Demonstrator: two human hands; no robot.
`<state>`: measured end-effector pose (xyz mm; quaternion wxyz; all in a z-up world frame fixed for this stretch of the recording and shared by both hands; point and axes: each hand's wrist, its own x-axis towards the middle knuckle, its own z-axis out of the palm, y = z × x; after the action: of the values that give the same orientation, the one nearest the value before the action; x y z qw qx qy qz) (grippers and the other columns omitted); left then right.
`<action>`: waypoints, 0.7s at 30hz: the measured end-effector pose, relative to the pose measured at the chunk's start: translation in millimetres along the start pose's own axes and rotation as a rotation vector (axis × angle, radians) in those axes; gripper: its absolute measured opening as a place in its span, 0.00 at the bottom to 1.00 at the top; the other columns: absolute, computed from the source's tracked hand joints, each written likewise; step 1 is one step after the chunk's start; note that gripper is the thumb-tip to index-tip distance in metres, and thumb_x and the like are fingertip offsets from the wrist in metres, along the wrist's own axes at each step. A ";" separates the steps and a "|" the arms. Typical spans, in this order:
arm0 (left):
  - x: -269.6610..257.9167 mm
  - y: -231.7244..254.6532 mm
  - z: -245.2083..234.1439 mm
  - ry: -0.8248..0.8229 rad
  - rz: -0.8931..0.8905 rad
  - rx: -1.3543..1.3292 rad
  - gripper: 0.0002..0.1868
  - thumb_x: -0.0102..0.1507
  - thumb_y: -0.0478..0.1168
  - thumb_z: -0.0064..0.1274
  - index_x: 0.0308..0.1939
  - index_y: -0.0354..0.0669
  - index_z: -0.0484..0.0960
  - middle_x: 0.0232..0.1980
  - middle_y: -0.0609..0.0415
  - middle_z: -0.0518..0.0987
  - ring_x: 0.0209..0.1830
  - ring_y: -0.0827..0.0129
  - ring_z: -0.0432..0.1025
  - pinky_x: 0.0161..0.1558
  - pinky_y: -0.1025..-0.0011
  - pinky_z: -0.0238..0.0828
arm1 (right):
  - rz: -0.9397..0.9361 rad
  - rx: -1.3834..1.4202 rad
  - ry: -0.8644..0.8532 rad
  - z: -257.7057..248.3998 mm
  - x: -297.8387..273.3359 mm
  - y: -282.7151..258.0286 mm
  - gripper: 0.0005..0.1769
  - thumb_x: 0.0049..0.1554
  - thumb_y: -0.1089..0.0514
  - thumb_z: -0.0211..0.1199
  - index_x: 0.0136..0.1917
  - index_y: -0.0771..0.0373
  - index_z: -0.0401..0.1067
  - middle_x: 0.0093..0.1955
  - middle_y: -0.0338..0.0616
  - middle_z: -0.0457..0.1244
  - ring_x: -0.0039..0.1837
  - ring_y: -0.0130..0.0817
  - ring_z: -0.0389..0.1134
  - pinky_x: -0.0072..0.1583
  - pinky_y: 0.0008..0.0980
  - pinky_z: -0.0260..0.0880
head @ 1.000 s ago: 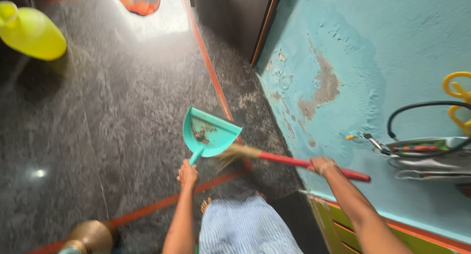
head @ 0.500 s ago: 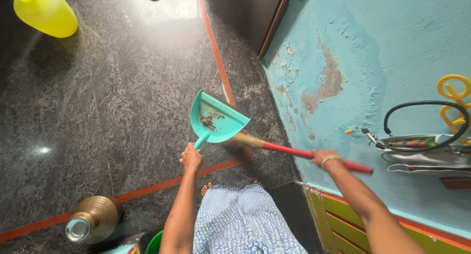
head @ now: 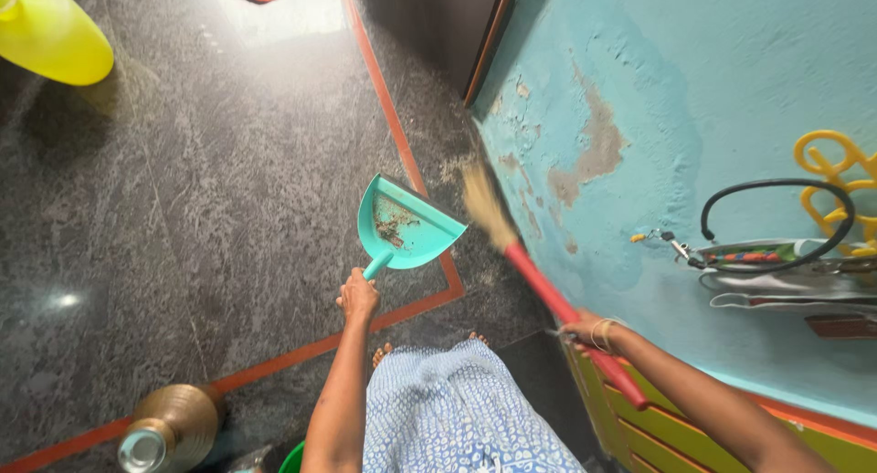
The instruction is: The person sweeps the floor with a broom, collecting debris into a dustpan across various rooms of the house including the hallway and entryway.
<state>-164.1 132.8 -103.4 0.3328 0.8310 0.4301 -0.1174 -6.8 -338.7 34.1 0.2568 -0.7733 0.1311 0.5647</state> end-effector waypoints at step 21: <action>18.0 -13.9 37.9 0.012 -0.079 0.008 0.19 0.66 0.45 0.53 0.60 0.50 0.73 0.57 0.48 0.79 0.60 0.48 0.71 0.56 0.42 0.63 | -0.158 0.734 -0.081 116.0 108.9 -68.7 0.07 0.59 0.51 0.56 0.52 0.47 0.64 0.32 0.41 0.61 0.25 0.31 0.60 0.29 0.32 0.64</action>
<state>-160.9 125.1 -146.8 0.3220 0.8153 0.4641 -0.1273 -30.7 -208.7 -78.0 0.5646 -0.6147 0.2542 0.4886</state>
